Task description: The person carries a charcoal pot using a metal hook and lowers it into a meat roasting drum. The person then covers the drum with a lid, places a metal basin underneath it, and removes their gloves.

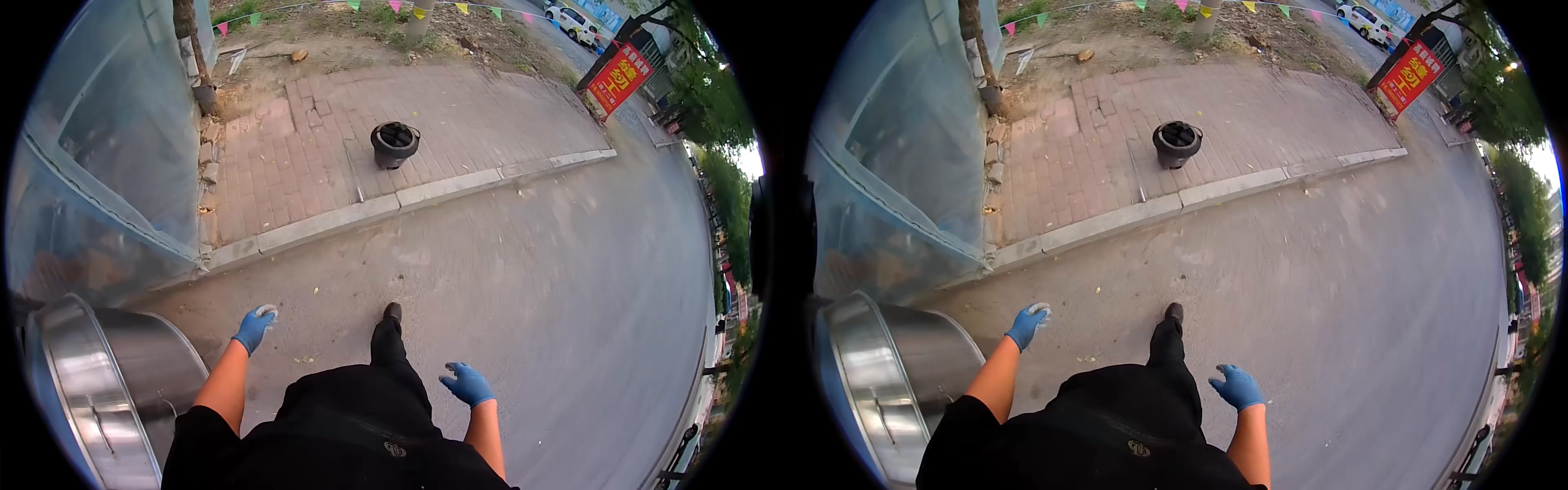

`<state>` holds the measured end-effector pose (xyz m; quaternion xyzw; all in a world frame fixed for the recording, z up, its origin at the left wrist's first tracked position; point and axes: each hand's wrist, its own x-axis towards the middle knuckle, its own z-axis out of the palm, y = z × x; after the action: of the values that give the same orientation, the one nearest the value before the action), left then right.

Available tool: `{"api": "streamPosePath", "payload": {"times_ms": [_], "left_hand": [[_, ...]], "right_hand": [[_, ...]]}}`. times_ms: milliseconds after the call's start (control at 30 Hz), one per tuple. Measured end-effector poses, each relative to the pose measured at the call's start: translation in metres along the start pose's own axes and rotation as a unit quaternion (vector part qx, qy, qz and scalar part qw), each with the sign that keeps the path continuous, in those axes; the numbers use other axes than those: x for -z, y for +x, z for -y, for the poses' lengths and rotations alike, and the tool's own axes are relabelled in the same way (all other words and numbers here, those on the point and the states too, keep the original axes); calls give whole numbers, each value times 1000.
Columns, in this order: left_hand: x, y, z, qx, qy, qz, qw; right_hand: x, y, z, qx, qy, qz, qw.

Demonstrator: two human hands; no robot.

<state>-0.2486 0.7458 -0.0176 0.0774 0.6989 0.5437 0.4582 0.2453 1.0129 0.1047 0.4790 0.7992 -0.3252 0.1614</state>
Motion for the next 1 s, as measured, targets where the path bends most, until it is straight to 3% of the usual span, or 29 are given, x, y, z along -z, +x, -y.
{"api": "streamPosePath", "payload": {"times_ms": [133, 200, 233, 300, 433, 533, 600, 667, 700, 767, 833, 867, 933, 1000], "left_hand": [[-8, 21, 83, 139, -60, -124, 981], [-15, 21, 129, 298, -102, -181, 932], [-25, 20, 136, 308, -108, -186, 927], [-80, -3, 92, 226, -105, -141, 958], [-129, 26, 46, 245, -150, -176, 942], [-136, 89, 47, 248, -207, -201, 925], [-123, 152, 40, 286, -241, -194, 907], [-123, 233, 76, 240, -81, -126, 959], [-122, 273, 100, 211, 0, -101, 972], [-142, 324, -57, 189, -148, -118, 963], [-152, 370, -92, 121, -241, -114, 956], [-169, 383, -113, 130, -316, -118, 932], [-202, 403, -126, 124, -399, -95, 903], [-234, 417, -103, 131, -440, -38, 888]], "right_hand": [[62, 131, 6, 101, -56, 47, 992], [97, 187, 18, 143, -81, 71, 984], [114, 209, 22, 176, -107, 92, 974], [155, 253, 36, 189, -126, 116, 967], [214, 354, 59, 169, -127, 187, 959], [241, 425, 75, 212, -219, 151, 940], [225, 479, 98, 166, -153, 171, 959], [247, 517, 113, 132, -143, 185, 963], [216, 548, 116, 107, -28, 206, 972], [204, 588, 141, 10, 135, 290, 947], [141, 664, 107, 35, 77, 372, 925], [124, 689, 110, 27, 75, 381, 921], [81, 749, 134, 121, -173, 366, 907], [37, 820, 162, 114, -137, 323, 929]]}}
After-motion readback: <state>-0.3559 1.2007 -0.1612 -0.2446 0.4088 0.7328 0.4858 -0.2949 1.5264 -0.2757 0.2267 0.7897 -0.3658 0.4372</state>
